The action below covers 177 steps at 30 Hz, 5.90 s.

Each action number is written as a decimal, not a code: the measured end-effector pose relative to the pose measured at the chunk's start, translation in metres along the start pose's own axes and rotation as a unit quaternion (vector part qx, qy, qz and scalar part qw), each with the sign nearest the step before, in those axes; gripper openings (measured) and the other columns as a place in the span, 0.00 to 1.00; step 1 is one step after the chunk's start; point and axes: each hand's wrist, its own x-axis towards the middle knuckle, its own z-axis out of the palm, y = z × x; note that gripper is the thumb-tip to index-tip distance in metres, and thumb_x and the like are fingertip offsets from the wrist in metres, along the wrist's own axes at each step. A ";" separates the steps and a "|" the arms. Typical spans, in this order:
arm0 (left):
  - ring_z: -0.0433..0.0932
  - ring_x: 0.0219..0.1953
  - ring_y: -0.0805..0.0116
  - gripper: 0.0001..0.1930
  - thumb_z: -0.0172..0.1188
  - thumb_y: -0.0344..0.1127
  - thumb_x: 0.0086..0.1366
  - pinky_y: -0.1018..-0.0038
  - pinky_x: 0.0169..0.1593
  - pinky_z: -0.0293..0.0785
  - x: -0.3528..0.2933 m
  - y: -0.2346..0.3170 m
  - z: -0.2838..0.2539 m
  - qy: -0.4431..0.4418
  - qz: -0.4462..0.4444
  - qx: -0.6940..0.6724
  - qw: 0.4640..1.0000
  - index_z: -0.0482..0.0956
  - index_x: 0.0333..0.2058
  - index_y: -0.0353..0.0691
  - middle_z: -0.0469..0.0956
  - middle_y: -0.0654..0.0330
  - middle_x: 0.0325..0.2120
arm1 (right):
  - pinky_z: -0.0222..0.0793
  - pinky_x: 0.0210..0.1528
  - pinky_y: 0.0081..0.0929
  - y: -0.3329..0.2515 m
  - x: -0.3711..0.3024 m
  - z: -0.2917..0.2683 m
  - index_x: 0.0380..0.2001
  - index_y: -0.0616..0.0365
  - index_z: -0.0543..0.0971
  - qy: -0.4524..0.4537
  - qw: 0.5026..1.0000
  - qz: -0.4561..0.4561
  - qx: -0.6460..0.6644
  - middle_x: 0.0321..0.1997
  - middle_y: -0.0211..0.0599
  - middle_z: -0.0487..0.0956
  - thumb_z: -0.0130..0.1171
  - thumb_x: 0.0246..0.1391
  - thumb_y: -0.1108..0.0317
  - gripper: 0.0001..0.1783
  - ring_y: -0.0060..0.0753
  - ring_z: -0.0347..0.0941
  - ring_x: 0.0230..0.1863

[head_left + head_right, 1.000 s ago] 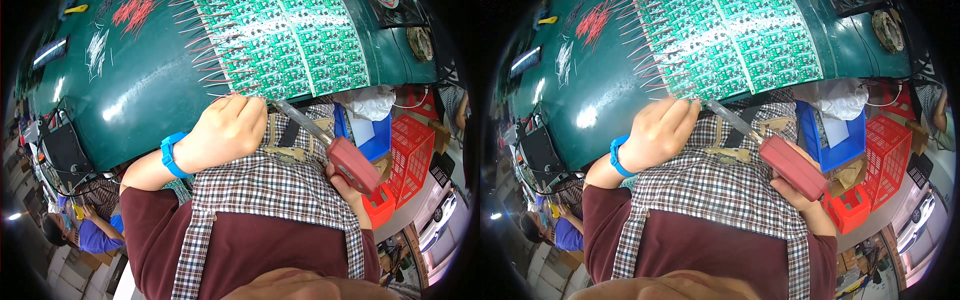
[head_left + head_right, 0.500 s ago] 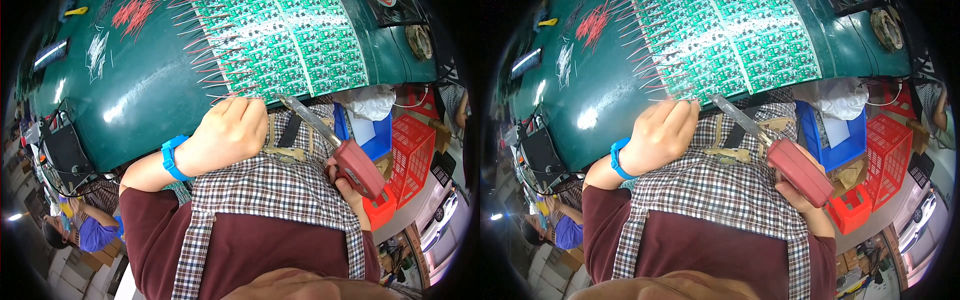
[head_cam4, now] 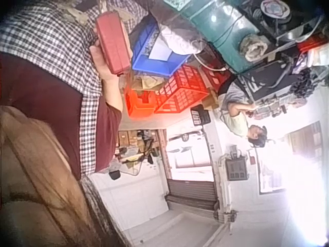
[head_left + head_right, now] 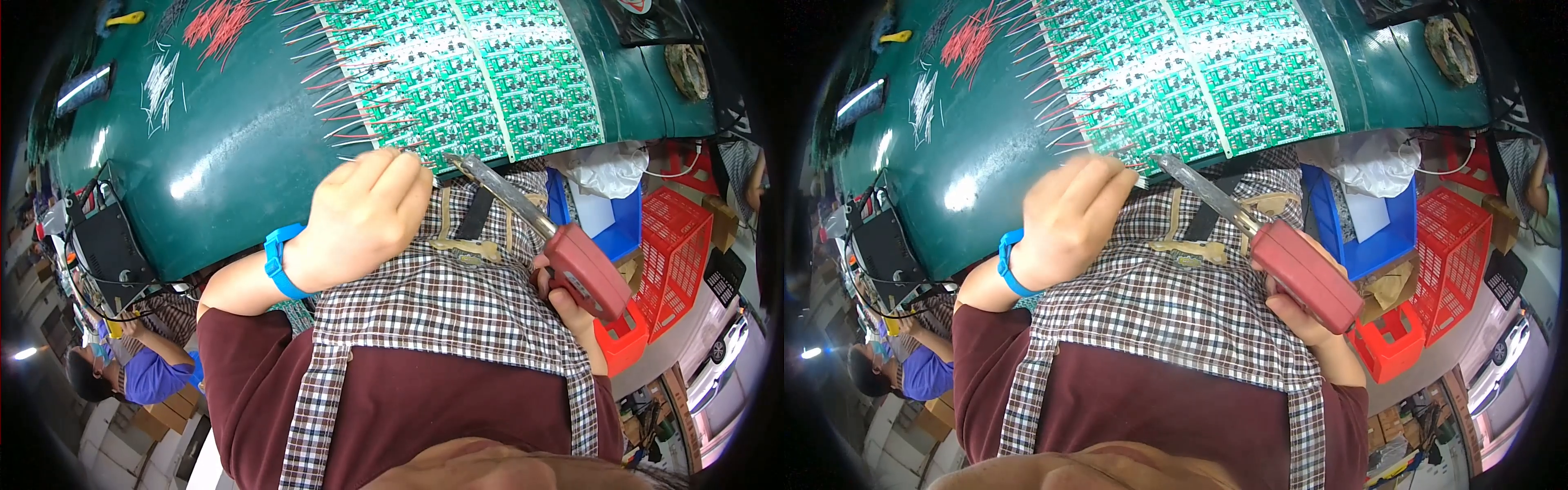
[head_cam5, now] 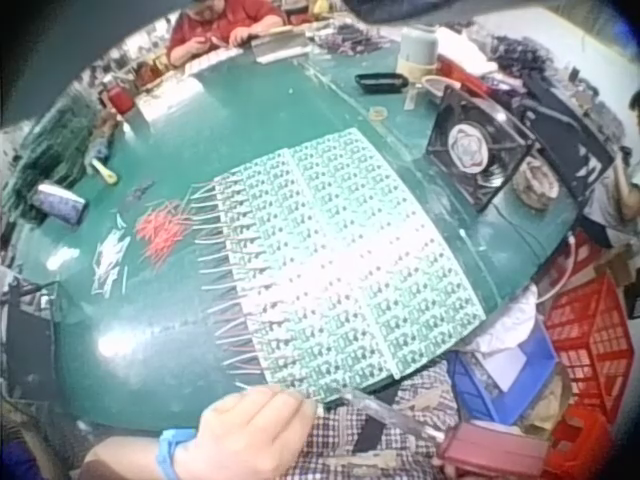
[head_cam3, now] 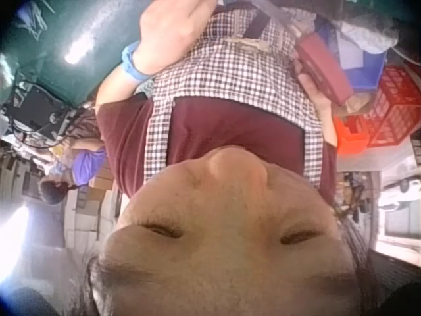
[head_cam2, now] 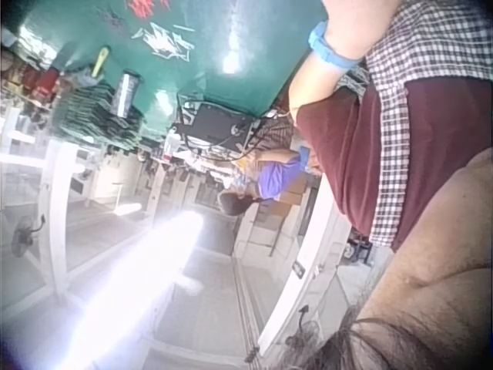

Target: The person solders wires onto circuit board panels using a soldering iron, picking up wires from the workbench by hand and attaching them to the boards.

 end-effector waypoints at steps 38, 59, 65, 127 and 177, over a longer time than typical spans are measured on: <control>0.70 0.24 0.69 0.14 0.55 0.25 0.41 0.76 0.23 0.67 0.005 -0.004 -0.003 -0.060 0.021 0.063 0.996 0.74 0.32 0.30 0.68 0.60 0.25 | 0.63 0.27 0.13 -0.008 0.011 0.010 0.53 0.69 0.59 0.016 0.999 -0.012 0.037 0.37 0.42 0.75 0.67 0.36 0.66 0.41 0.17 0.65 0.25; 0.72 0.23 0.66 0.16 0.55 0.24 0.40 0.75 0.23 0.68 0.005 -0.030 0.003 0.012 -0.026 -0.055 0.998 0.75 0.32 0.34 0.71 0.60 0.25 | 0.57 0.19 0.17 -0.014 0.031 0.025 0.43 0.70 0.66 0.012 0.997 -0.060 -0.036 0.31 0.39 0.72 0.58 0.47 0.55 0.29 0.20 0.62 0.18; 0.72 0.24 0.66 0.16 0.55 0.24 0.39 0.75 0.24 0.68 0.006 -0.028 0.002 -0.001 -0.039 -0.040 0.998 0.75 0.32 0.33 0.71 0.60 0.25 | 0.57 0.22 0.17 -0.010 0.027 0.023 0.38 0.69 0.68 0.042 0.998 -0.046 -0.025 0.23 0.35 0.68 0.59 0.46 0.54 0.26 0.21 0.62 0.20; 0.71 0.25 0.68 0.17 0.55 0.26 0.39 0.75 0.26 0.68 0.005 -0.048 -0.005 -0.021 0.019 0.036 0.999 0.74 0.33 0.32 0.70 0.59 0.26 | 0.58 0.21 0.17 -0.025 0.046 0.044 0.39 0.69 0.67 0.045 0.998 -0.030 -0.021 0.23 0.34 0.68 0.60 0.45 0.53 0.29 0.22 0.62 0.20; 0.73 0.29 0.65 0.16 0.54 0.27 0.40 0.74 0.29 0.69 0.009 -0.048 -0.016 -0.027 -0.009 -0.027 0.999 0.74 0.32 0.33 0.71 0.59 0.26 | 0.56 0.18 0.15 -0.024 0.044 0.038 0.50 0.68 0.61 0.021 0.998 -0.037 -0.042 0.22 0.34 0.69 0.60 0.45 0.52 0.37 0.19 0.61 0.16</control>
